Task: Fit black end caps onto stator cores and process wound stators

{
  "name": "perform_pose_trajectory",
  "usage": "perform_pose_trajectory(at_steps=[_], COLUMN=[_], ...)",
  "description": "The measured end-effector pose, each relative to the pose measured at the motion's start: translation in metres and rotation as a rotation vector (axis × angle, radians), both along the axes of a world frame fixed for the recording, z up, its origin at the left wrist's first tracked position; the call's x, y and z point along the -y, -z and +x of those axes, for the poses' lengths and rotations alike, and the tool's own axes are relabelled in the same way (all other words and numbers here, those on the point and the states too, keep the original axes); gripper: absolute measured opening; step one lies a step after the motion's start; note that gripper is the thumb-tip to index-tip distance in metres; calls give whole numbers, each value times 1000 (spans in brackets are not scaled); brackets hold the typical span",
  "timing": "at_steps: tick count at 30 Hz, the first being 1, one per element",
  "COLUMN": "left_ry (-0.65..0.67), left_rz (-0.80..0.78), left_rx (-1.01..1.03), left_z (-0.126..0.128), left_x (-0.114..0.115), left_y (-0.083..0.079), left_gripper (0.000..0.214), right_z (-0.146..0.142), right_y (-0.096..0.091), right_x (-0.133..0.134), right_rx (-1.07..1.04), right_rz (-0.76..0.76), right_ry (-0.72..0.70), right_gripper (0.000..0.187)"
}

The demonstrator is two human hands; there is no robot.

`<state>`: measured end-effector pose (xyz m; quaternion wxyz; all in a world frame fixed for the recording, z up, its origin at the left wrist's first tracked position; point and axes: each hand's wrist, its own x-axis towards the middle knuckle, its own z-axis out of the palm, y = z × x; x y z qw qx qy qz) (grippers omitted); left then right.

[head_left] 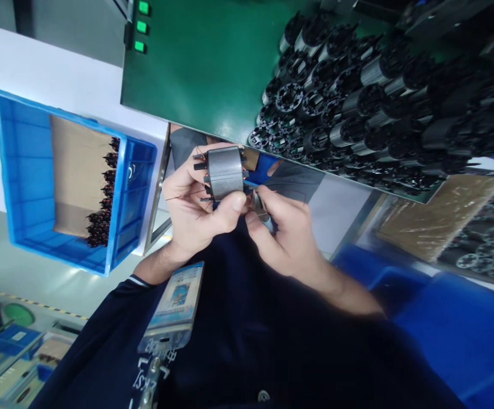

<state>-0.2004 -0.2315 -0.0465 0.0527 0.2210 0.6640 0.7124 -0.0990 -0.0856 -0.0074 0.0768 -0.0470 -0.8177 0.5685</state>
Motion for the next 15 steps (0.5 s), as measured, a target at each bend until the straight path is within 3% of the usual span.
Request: perform_pose_trajectory(at_steps=[9, 12, 15], left_ry=[-3, -42, -130], left_rz=[-55, -55, -84], left_rx=[52, 105, 282], left_z=[3, 3, 6], left_x=[3, 4, 11], left_y=[1, 19, 46], left_gripper=[57, 58, 65], right_z=[3, 0, -5], right_y=[6, 28, 69], right_x=[-1, -3, -7], right_rx=[24, 163, 470], right_rz=[-40, -90, -121], right_ry=[13, -39, -87], right_gripper=[17, 20, 26])
